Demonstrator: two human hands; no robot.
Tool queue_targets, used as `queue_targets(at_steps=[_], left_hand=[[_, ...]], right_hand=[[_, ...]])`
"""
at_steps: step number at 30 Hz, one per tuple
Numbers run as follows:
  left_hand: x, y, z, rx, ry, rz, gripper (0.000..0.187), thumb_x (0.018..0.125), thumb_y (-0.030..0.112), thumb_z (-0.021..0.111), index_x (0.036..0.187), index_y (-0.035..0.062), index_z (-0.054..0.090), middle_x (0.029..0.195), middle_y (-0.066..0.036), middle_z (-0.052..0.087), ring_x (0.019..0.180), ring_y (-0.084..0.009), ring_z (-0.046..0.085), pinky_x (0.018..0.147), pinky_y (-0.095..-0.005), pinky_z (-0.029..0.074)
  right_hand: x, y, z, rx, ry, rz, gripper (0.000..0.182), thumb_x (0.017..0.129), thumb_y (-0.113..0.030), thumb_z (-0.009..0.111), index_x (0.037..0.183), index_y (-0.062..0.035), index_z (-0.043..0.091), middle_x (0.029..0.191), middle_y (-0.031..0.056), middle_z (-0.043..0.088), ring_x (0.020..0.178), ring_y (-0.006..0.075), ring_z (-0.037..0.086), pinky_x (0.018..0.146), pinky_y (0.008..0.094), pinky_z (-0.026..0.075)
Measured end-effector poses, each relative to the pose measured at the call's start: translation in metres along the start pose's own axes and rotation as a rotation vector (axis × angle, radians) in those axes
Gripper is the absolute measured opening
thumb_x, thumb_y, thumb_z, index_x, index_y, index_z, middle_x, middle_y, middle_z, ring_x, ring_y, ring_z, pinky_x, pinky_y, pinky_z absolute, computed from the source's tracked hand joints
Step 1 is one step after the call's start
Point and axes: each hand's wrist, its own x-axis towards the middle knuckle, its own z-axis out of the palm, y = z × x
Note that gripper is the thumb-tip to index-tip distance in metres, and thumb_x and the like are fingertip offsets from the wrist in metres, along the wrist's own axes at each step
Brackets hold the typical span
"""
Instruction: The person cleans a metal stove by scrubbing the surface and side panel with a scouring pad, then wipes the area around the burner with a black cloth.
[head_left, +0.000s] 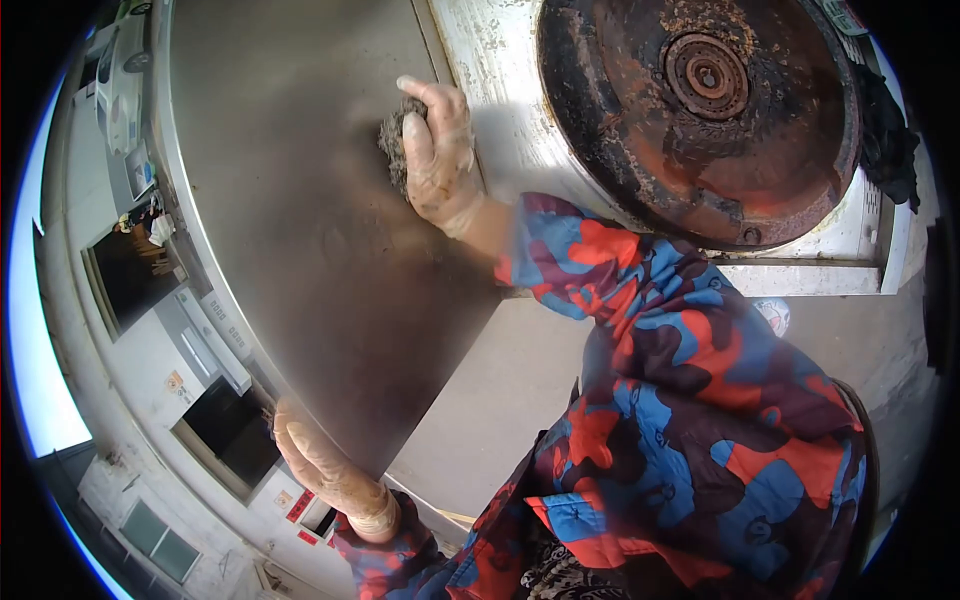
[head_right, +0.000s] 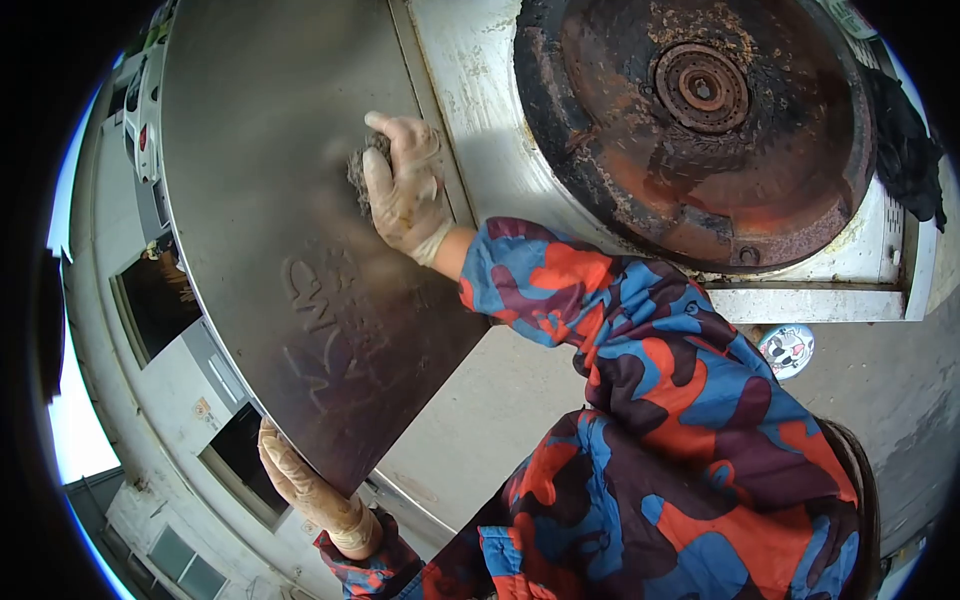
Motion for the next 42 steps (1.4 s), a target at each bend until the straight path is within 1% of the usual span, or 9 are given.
queue_targets(at_steps=[6, 15, 19, 22, 24, 31, 34, 37, 42], left_hand=[[0.005, -0.007, -0.008, 0.121, -0.042, 0.081, 0.035, 0.103, 0.029, 0.044, 0.114, -0.0008, 0.058, 0.098, -0.005, 0.059, 0.088, -0.0144, 0.055, 0.079, -0.0272, 0.045], [0.014, -0.023, -0.02, 0.332, -0.151, 0.314, 0.031, 0.087, 0.001, 0.055, 0.118, -0.0025, 0.055, 0.103, -0.015, 0.058, 0.093, -0.0291, 0.058, 0.082, -0.0358, 0.047], [0.015, -0.023, -0.016, 0.36, -0.142, 0.399, 0.029, 0.091, 0.005, 0.054, 0.118, -0.0027, 0.056, 0.105, -0.016, 0.059, 0.094, -0.0284, 0.058, 0.083, -0.036, 0.047], [0.013, -0.021, -0.011, 0.227, -0.131, 0.304, 0.029, 0.097, 0.016, 0.051, 0.118, -0.003, 0.056, 0.106, -0.013, 0.059, 0.095, -0.0238, 0.056, 0.084, -0.0346, 0.045], [0.012, -0.017, -0.012, 0.082, -0.123, 0.223, 0.032, 0.1, 0.022, 0.049, 0.118, -0.0032, 0.056, 0.107, -0.012, 0.06, 0.096, -0.021, 0.056, 0.085, -0.0338, 0.045], [0.014, -0.015, -0.004, -0.013, -0.154, 0.206, 0.037, 0.103, 0.032, 0.045, 0.108, -0.0025, 0.059, 0.097, -0.006, 0.058, 0.087, -0.0153, 0.053, 0.079, -0.0284, 0.043], [0.009, -0.008, 0.001, 0.004, -0.143, 0.184, 0.037, 0.102, 0.032, 0.045, 0.103, -0.0021, 0.059, 0.09, -0.005, 0.057, 0.082, -0.0153, 0.052, 0.075, -0.029, 0.043], [0.013, -0.012, 0.001, 0.06, -0.14, 0.205, 0.037, 0.101, 0.034, 0.048, 0.104, -0.0005, 0.061, 0.088, -0.004, 0.06, 0.079, -0.0126, 0.055, 0.071, -0.026, 0.045], [0.02, -0.019, -0.002, 0.099, -0.104, 0.262, 0.037, 0.1, 0.036, 0.051, 0.105, 0.0016, 0.063, 0.088, -0.001, 0.063, 0.079, -0.0089, 0.058, 0.069, -0.0223, 0.047]], right_hand=[[0.082, 0.025, 0.045, -0.318, 0.114, 0.384, 0.045, 0.091, -0.032, 0.055, 0.121, 0.0006, 0.05, 0.12, 0.0195, 0.052, 0.113, 0.0364, 0.048, 0.097, 0.0438, 0.039], [-0.108, -0.125, -0.045, -0.039, -0.405, -0.203, 0.046, 0.087, -0.026, 0.054, 0.127, -0.0065, 0.047, 0.119, 0.0137, 0.046, 0.11, 0.0329, 0.045, 0.098, 0.0475, 0.033], [-0.081, -0.104, -0.025, -0.023, -0.264, -0.296, 0.044, 0.086, -0.024, 0.056, 0.125, -0.0062, 0.047, 0.116, 0.0151, 0.048, 0.108, 0.0322, 0.048, 0.096, 0.0464, 0.036], [-0.004, -0.065, 0.016, -0.109, 0.026, -0.124, 0.038, 0.087, -0.02, 0.059, 0.117, -0.0004, 0.047, 0.115, 0.0202, 0.047, 0.106, 0.037, 0.048, 0.093, 0.0441, 0.039], [0.001, -0.066, 0.016, -0.119, 0.0, -0.013, 0.037, 0.086, -0.02, 0.06, 0.116, -0.0015, 0.048, 0.113, 0.0195, 0.047, 0.105, 0.0366, 0.048, 0.093, 0.0433, 0.039], [-0.1, -0.134, -0.027, 0.041, -0.308, -0.373, 0.027, 0.086, -0.019, 0.059, 0.109, -0.0078, 0.052, 0.108, 0.0132, 0.048, 0.105, 0.0303, 0.048, 0.093, 0.0467, 0.037], [-0.008, -0.09, 0.016, -0.027, -0.026, -0.27, 0.024, 0.088, -0.024, 0.057, 0.105, -0.0073, 0.056, 0.105, 0.0143, 0.054, 0.104, 0.0325, 0.05, 0.091, 0.0447, 0.04], [0.057, -0.042, 0.021, -0.239, -0.197, 0.257, 0.042, 0.093, -0.038, 0.049, 0.121, -0.0063, 0.054, 0.121, 0.0177, 0.054, 0.118, 0.034, 0.048, 0.101, 0.0402, 0.039], [-0.041, 0.006, -0.034, -0.437, -0.31, 0.398, 0.051, 0.092, -0.042, 0.049, 0.121, -0.001, 0.053, 0.129, 0.0201, 0.051, 0.126, 0.0348, 0.044, 0.104, 0.0434, 0.037]])
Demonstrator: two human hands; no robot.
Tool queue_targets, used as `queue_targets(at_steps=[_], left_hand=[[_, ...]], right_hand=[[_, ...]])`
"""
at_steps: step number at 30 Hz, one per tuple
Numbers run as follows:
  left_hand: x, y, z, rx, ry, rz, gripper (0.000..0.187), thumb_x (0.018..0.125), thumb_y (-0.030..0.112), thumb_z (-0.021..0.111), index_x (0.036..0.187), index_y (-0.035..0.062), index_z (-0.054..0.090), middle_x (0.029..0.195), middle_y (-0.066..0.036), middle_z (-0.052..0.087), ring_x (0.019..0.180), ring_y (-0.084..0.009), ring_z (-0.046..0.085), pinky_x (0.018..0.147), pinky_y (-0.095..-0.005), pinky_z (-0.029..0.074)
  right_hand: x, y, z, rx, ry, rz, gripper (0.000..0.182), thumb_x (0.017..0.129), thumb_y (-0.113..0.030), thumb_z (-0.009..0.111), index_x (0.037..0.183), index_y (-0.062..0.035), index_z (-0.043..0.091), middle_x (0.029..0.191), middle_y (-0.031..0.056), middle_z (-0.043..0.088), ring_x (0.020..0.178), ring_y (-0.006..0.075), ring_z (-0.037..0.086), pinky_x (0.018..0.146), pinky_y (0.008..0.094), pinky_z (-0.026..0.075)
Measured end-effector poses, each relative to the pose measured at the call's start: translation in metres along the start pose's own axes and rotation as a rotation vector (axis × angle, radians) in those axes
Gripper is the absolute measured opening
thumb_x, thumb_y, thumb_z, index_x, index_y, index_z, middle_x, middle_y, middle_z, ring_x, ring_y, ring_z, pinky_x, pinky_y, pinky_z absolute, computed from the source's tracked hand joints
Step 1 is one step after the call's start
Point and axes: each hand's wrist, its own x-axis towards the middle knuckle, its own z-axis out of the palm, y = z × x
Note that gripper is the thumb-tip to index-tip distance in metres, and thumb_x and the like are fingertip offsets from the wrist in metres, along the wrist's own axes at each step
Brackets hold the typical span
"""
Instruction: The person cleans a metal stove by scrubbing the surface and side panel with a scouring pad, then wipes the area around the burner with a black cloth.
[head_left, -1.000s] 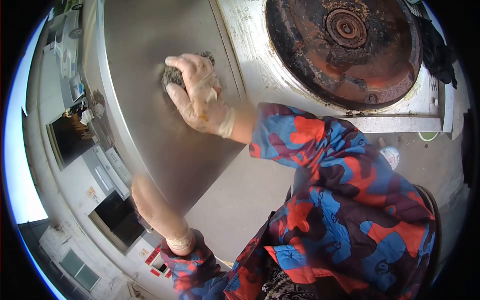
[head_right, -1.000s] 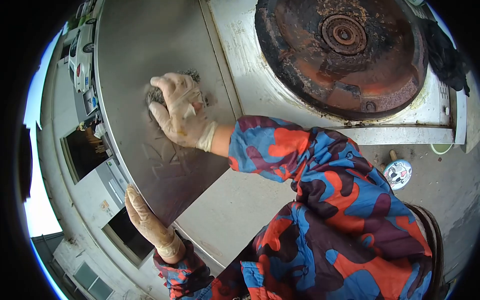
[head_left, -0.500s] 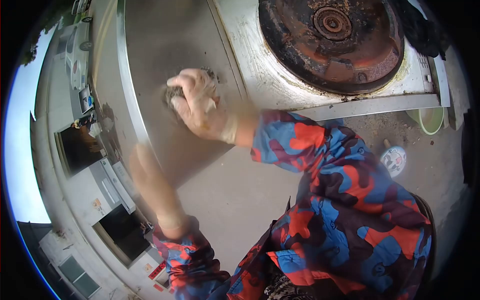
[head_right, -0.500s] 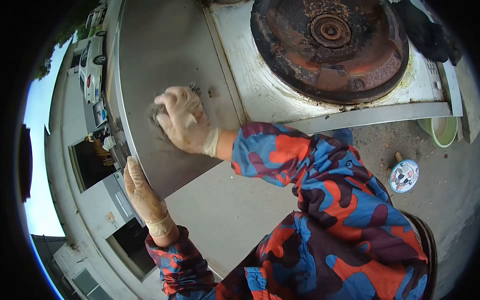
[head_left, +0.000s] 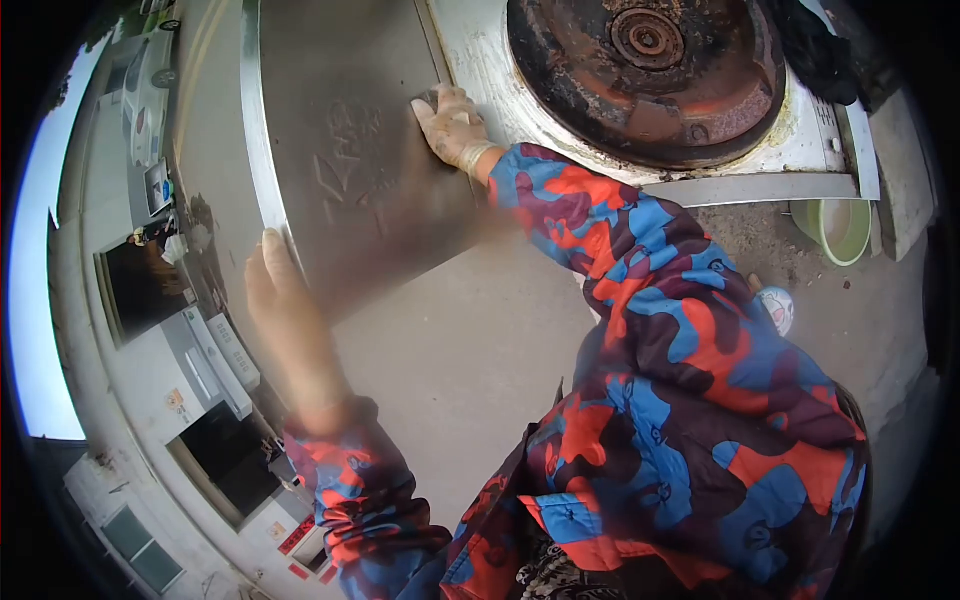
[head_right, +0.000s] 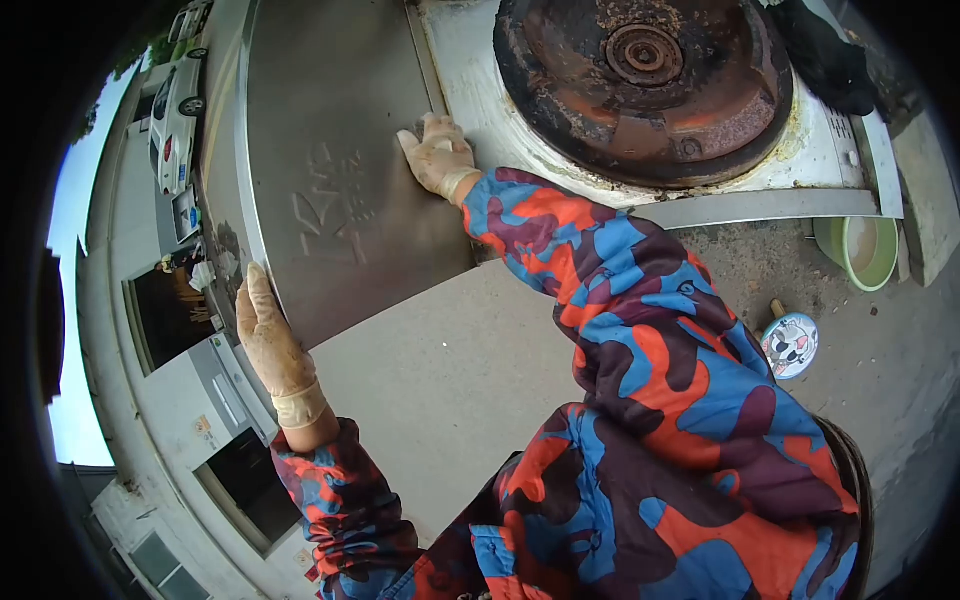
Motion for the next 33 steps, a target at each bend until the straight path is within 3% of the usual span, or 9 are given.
queue_targets(at_steps=[3, 6, 7, 10, 12, 15, 20, 26, 33], left_hand=[[0.0, 0.004, 0.001, -0.068, -0.004, -0.049, 0.034, 0.1, 0.035, 0.052, 0.104, 0.0027, 0.064, 0.087, 0.0, 0.063, 0.079, -0.0082, 0.057, 0.068, -0.0222, 0.046], [0.0, 0.002, 0.004, 0.034, 0.034, -0.002, 0.047, 0.1, 0.041, 0.045, 0.1, -0.0029, 0.063, 0.081, -0.007, 0.058, 0.074, -0.0173, 0.051, 0.07, -0.0323, 0.042], [0.003, -0.002, 0.004, -0.011, 0.026, 0.032, 0.046, 0.1, 0.041, 0.046, 0.097, -0.0014, 0.063, 0.078, -0.005, 0.056, 0.071, -0.0151, 0.049, 0.066, -0.0309, 0.041], [0.0, 0.002, 0.003, -0.009, 0.009, 0.018, 0.045, 0.1, 0.041, 0.048, 0.097, -0.001, 0.063, 0.076, -0.004, 0.054, 0.069, -0.0133, 0.048, 0.064, -0.0286, 0.04], [0.0, 0.003, 0.002, -0.018, 0.001, 0.006, 0.044, 0.1, 0.041, 0.049, 0.098, -0.0013, 0.063, 0.076, -0.003, 0.054, 0.069, -0.0124, 0.048, 0.064, -0.0281, 0.04], [0.0, 0.003, 0.006, -0.057, -0.028, -0.003, 0.044, 0.099, 0.04, 0.051, 0.101, -0.0023, 0.061, 0.075, -0.003, 0.055, 0.069, -0.011, 0.048, 0.062, -0.0276, 0.04], [-0.003, 0.008, 0.008, -0.098, -0.048, -0.04, 0.045, 0.099, 0.038, 0.052, 0.11, -0.005, 0.059, 0.085, -0.007, 0.062, 0.074, -0.0117, 0.054, 0.067, -0.0265, 0.044], [-0.003, 0.006, 0.009, -0.133, 0.002, -0.03, 0.05, 0.098, 0.037, 0.053, 0.119, -0.0085, 0.054, 0.102, -0.016, 0.067, 0.089, -0.0174, 0.062, 0.08, -0.0275, 0.048], [-0.009, 0.017, 0.0, -0.049, -0.039, -0.104, 0.048, 0.098, 0.037, 0.053, 0.117, -0.0073, 0.056, 0.098, -0.015, 0.067, 0.087, -0.0174, 0.062, 0.077, -0.0283, 0.048]], right_hand=[[-0.063, 0.064, -0.004, -0.097, 0.024, -0.259, 0.047, 0.091, -0.037, 0.051, 0.12, -0.0008, 0.053, 0.126, 0.0215, 0.052, 0.121, 0.0362, 0.049, 0.101, 0.0418, 0.041], [-0.088, 0.061, -0.033, -0.347, -0.2, -0.281, 0.039, 0.086, -0.026, 0.055, 0.116, -0.0002, 0.056, 0.117, 0.0222, 0.058, 0.111, 0.0365, 0.057, 0.095, 0.039, 0.046], [-0.09, 0.058, -0.041, -0.567, -0.39, -0.412, 0.036, 0.083, -0.021, 0.058, 0.112, -0.0004, 0.058, 0.111, 0.022, 0.061, 0.105, 0.0365, 0.06, 0.092, 0.0382, 0.048], [-0.087, 0.048, -0.073, -0.586, -0.456, -0.434, 0.028, 0.073, -0.009, 0.065, 0.1, -0.0015, 0.065, 0.102, 0.0199, 0.066, 0.097, 0.0348, 0.065, 0.085, 0.0378, 0.052], [-0.07, 0.046, -0.096, -1.007, -0.748, -0.351, 0.029, 0.072, -0.008, 0.067, 0.101, -0.0014, 0.066, 0.103, 0.0186, 0.067, 0.098, 0.0348, 0.066, 0.086, 0.0379, 0.052], [-0.071, 0.044, -0.151, -1.182, -0.682, -0.22, 0.041, 0.074, -0.008, 0.067, 0.114, -0.0027, 0.063, 0.116, 0.0186, 0.064, 0.108, 0.0337, 0.062, 0.092, 0.0384, 0.05], [-0.102, 0.097, -0.189, -0.944, -0.394, -0.616, 0.055, 0.077, -0.005, 0.061, 0.131, -0.0073, 0.053, 0.134, 0.0203, 0.05, 0.119, 0.036, 0.053, 0.099, 0.0393, 0.045], [-0.074, 0.08, -0.163, -1.032, -0.453, -0.494, 0.055, 0.073, -0.003, 0.062, 0.127, -0.0074, 0.055, 0.12, 0.0174, 0.056, 0.113, 0.0348, 0.054, 0.092, 0.0421, 0.048], [-0.026, 0.076, -0.092, -1.09, -0.353, -0.58, 0.026, 0.082, -0.007, 0.054, 0.107, -0.0064, 0.061, 0.112, 0.0167, 0.06, 0.108, 0.0319, 0.059, 0.089, 0.0411, 0.049]])
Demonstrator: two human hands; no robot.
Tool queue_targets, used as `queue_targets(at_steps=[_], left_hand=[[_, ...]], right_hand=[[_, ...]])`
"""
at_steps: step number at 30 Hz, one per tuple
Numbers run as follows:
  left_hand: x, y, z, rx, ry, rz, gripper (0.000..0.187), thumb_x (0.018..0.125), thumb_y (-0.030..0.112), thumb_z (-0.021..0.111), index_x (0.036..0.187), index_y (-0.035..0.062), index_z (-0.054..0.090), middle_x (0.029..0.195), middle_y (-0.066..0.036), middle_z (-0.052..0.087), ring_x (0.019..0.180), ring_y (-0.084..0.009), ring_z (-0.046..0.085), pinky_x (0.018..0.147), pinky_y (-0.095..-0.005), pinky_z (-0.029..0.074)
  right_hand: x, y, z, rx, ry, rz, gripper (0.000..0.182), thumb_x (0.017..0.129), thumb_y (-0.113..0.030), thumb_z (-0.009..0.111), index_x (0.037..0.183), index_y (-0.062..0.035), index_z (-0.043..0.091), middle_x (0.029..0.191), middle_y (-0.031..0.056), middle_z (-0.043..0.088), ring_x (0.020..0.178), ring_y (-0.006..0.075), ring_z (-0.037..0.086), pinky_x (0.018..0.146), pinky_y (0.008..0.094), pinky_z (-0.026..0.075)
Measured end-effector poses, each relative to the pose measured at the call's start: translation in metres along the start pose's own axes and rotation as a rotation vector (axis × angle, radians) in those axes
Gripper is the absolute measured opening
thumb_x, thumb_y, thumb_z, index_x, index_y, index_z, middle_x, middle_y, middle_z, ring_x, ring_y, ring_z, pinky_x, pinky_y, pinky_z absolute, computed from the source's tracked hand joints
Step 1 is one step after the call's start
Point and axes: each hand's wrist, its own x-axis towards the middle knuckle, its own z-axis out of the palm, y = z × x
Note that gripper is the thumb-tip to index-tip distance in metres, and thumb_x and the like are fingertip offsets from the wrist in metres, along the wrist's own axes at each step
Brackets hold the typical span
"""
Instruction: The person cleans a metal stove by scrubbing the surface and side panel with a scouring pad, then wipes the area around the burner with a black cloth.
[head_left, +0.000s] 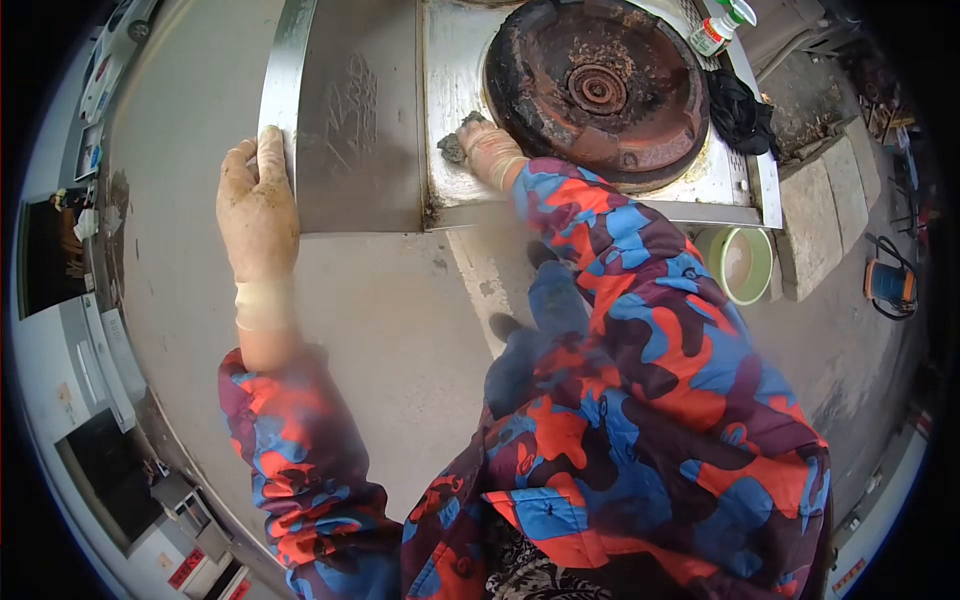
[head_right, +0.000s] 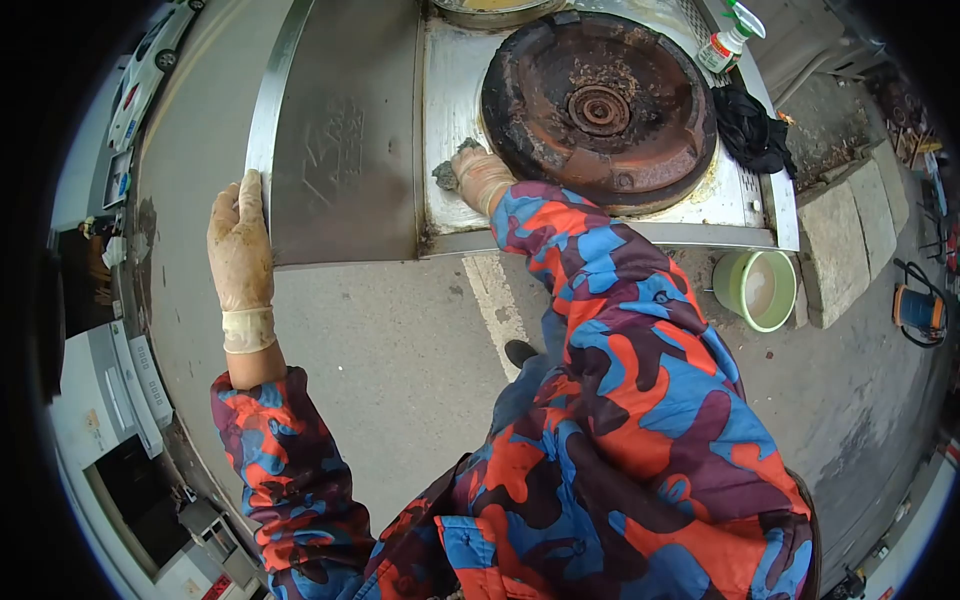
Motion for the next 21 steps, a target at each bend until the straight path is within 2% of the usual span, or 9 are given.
queue_targets(at_steps=[2, 4, 6, 9, 12, 13, 17, 18, 21], left_hand=[[0.003, -0.003, 0.003, -0.127, 0.012, 0.011, 0.048, 0.098, 0.037, 0.054, 0.115, -0.0069, 0.057, 0.096, -0.016, 0.067, 0.086, -0.0196, 0.063, 0.077, -0.0301, 0.049], [0.007, -0.011, 0.003, -0.117, 0.043, 0.046, 0.048, 0.097, 0.038, 0.054, 0.115, -0.007, 0.057, 0.097, -0.017, 0.067, 0.086, -0.0216, 0.063, 0.078, -0.0315, 0.049], [0.004, -0.005, 0.001, -0.138, 0.049, 0.037, 0.05, 0.096, 0.038, 0.056, 0.117, -0.0068, 0.057, 0.102, -0.021, 0.066, 0.092, -0.0284, 0.064, 0.083, -0.0356, 0.049], [0.007, -0.014, 0.004, -0.125, 0.079, 0.066, 0.05, 0.096, 0.038, 0.056, 0.119, -0.0067, 0.056, 0.105, -0.022, 0.066, 0.095, -0.0306, 0.063, 0.084, -0.0365, 0.048], [0.006, -0.01, 0.001, -0.143, 0.077, 0.023, 0.05, 0.096, 0.039, 0.056, 0.118, -0.0066, 0.057, 0.106, -0.023, 0.065, 0.096, -0.0318, 0.063, 0.084, -0.037, 0.049], [0.005, -0.012, 0.001, -0.138, 0.082, 0.006, 0.05, 0.096, 0.039, 0.056, 0.118, -0.0066, 0.057, 0.106, -0.023, 0.065, 0.096, -0.0318, 0.063, 0.084, -0.037, 0.049], [0.005, -0.011, -0.002, -0.058, 0.086, 0.089, 0.05, 0.096, 0.038, 0.055, 0.117, -0.0064, 0.057, 0.106, -0.023, 0.065, 0.095, -0.0325, 0.063, 0.084, -0.038, 0.049], [0.004, -0.009, -0.003, -0.072, 0.084, 0.102, 0.049, 0.096, 0.038, 0.055, 0.117, -0.0062, 0.057, 0.105, -0.023, 0.065, 0.094, -0.0328, 0.063, 0.083, -0.0383, 0.049], [0.002, -0.007, -0.005, -0.055, 0.086, 0.096, 0.048, 0.097, 0.037, 0.054, 0.117, -0.0061, 0.057, 0.104, -0.023, 0.065, 0.093, -0.0329, 0.064, 0.082, -0.0386, 0.05]], right_hand=[[-0.04, 0.019, -0.012, -0.009, 0.009, -0.122, 0.02, 0.08, -0.007, 0.055, 0.098, -0.0022, 0.064, 0.103, 0.0178, 0.064, 0.101, 0.0333, 0.062, 0.085, 0.0404, 0.051], [-0.091, 0.024, -0.049, -0.149, -0.218, -0.073, 0.023, 0.076, -0.006, 0.058, 0.097, -0.0017, 0.065, 0.101, 0.0198, 0.065, 0.097, 0.0341, 0.064, 0.083, 0.0402, 0.051], [-0.112, 0.046, -0.06, -0.121, -0.25, -0.092, 0.022, 0.073, -0.005, 0.061, 0.093, -0.0018, 0.067, 0.097, 0.0205, 0.066, 0.093, 0.0352, 0.065, 0.082, 0.0402, 0.052], [-0.09, 0.034, -0.036, -0.206, -0.262, -0.072, 0.018, 0.072, -0.005, 0.061, 0.089, -0.0009, 0.067, 0.093, 0.0207, 0.067, 0.091, 0.0357, 0.066, 0.082, 0.0406, 0.052], [-0.025, 0.007, -0.007, -0.004, 0.013, -0.073, 0.017, 0.072, -0.005, 0.061, 0.087, -0.001, 0.068, 0.093, 0.0222, 0.067, 0.091, 0.0366, 0.066, 0.081, 0.0408, 0.053], [0.002, -0.003, -0.002, 0.012, 0.003, -0.026, 0.019, 0.074, -0.004, 0.059, 0.089, -0.0017, 0.069, 0.092, 0.0232, 0.067, 0.089, 0.0363, 0.067, 0.08, 0.0415, 0.053], [0.015, 0.003, -0.008, 0.119, -0.18, 0.08, 0.019, 0.08, -0.012, 0.059, 0.09, -0.002, 0.072, 0.093, 0.0248, 0.068, 0.089, 0.0344, 0.069, 0.078, 0.0423, 0.054], [-0.005, 0.02, 0.002, -0.046, -0.393, 0.025, 0.022, 0.081, -0.015, 0.06, 0.094, -0.0023, 0.072, 0.097, 0.023, 0.069, 0.094, 0.0346, 0.068, 0.08, 0.0424, 0.054], [-0.081, 0.035, -0.026, -0.153, -0.475, 0.052, 0.025, 0.083, -0.016, 0.059, 0.099, -0.0036, 0.073, 0.101, 0.0196, 0.07, 0.099, 0.0328, 0.067, 0.083, 0.0401, 0.054]])
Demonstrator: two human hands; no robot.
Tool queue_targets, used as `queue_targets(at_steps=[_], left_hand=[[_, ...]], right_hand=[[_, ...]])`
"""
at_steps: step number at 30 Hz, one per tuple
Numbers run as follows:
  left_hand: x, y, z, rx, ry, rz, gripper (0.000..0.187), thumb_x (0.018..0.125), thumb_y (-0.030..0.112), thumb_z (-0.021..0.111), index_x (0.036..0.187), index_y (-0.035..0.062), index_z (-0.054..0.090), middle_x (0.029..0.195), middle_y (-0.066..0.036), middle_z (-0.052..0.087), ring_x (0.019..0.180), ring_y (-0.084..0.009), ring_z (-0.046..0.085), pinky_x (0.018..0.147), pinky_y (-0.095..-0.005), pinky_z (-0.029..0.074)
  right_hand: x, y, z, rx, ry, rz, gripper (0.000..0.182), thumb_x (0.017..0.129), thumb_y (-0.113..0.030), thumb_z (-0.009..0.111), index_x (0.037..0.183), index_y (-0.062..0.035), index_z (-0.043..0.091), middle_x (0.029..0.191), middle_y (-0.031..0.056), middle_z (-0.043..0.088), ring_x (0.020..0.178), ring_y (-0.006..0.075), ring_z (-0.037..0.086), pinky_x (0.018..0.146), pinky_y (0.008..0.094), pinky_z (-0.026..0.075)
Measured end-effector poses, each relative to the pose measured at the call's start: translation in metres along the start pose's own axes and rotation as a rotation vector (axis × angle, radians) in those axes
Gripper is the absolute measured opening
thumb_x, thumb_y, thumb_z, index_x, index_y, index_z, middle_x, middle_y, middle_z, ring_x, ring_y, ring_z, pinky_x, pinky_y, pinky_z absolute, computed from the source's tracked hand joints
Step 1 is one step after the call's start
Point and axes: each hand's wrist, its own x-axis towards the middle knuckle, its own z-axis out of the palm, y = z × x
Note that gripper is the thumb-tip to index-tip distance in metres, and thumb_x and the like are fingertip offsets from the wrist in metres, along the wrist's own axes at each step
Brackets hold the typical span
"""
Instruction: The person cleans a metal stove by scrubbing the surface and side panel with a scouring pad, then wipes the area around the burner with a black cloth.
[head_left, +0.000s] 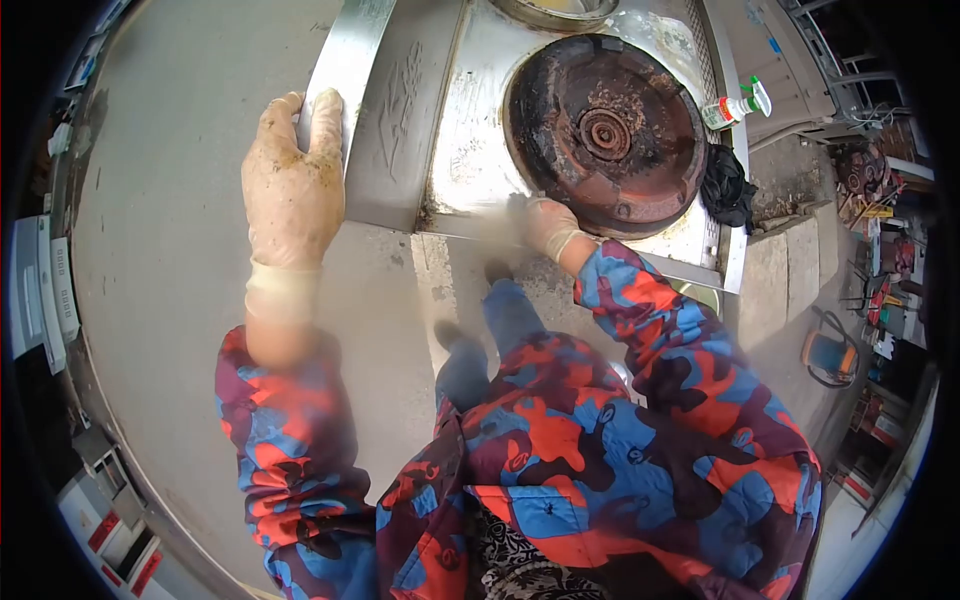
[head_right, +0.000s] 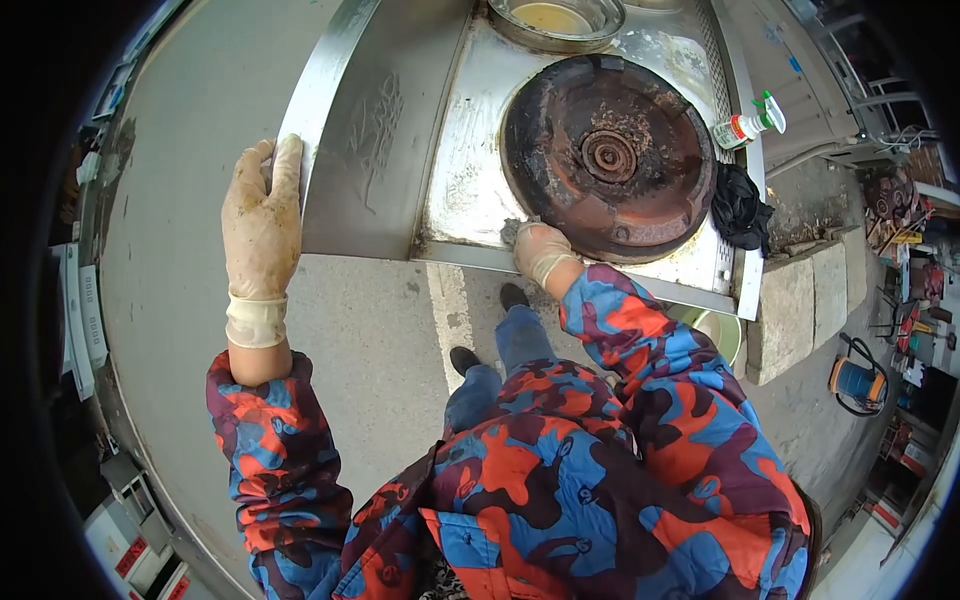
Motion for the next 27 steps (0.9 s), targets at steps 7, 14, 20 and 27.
queue_targets(at_steps=[7, 14, 20, 27], left_hand=[[0.002, 0.002, -0.002, -0.026, -0.012, -0.051, 0.049, 0.097, 0.037, 0.055, 0.118, -0.0068, 0.056, 0.107, -0.024, 0.065, 0.098, -0.0337, 0.064, 0.085, -0.038, 0.05], [0.0, 0.003, -0.004, -0.077, -0.012, -0.065, 0.05, 0.096, 0.036, 0.056, 0.12, -0.0082, 0.055, 0.111, -0.026, 0.063, 0.104, -0.0357, 0.063, 0.09, -0.0395, 0.049], [0.0, -0.008, -0.003, 0.082, 0.023, 0.102, 0.05, 0.098, 0.038, 0.054, 0.124, -0.005, 0.054, 0.113, -0.025, 0.063, 0.102, -0.0313, 0.064, 0.088, -0.0371, 0.05], [-0.002, 0.001, -0.001, -0.012, -0.022, -0.097, 0.047, 0.095, 0.03, 0.057, 0.12, -0.0093, 0.055, 0.113, -0.027, 0.063, 0.105, -0.0356, 0.063, 0.089, -0.0386, 0.049]], right_hand=[[0.154, -0.024, 0.039, 0.205, 0.24, 0.313, 0.019, 0.08, -0.019, 0.062, 0.09, -0.0062, 0.073, 0.089, 0.0159, 0.071, 0.086, 0.031, 0.07, 0.071, 0.0402, 0.057], [0.078, -0.054, -0.022, 0.199, 0.293, 0.111, 0.021, 0.079, -0.011, 0.063, 0.095, -0.0005, 0.072, 0.097, 0.0221, 0.069, 0.095, 0.0342, 0.068, 0.08, 0.0429, 0.055], [0.112, -0.051, -0.032, 0.169, 0.253, 0.193, 0.02, 0.084, -0.009, 0.059, 0.099, -0.0021, 0.071, 0.102, 0.0187, 0.07, 0.099, 0.0304, 0.068, 0.08, 0.0419, 0.056], [0.187, -0.041, -0.079, 0.429, 0.148, 0.445, 0.023, 0.086, -0.014, 0.063, 0.105, -0.0053, 0.07, 0.109, 0.0145, 0.069, 0.103, 0.0304, 0.066, 0.089, 0.0406, 0.052]])
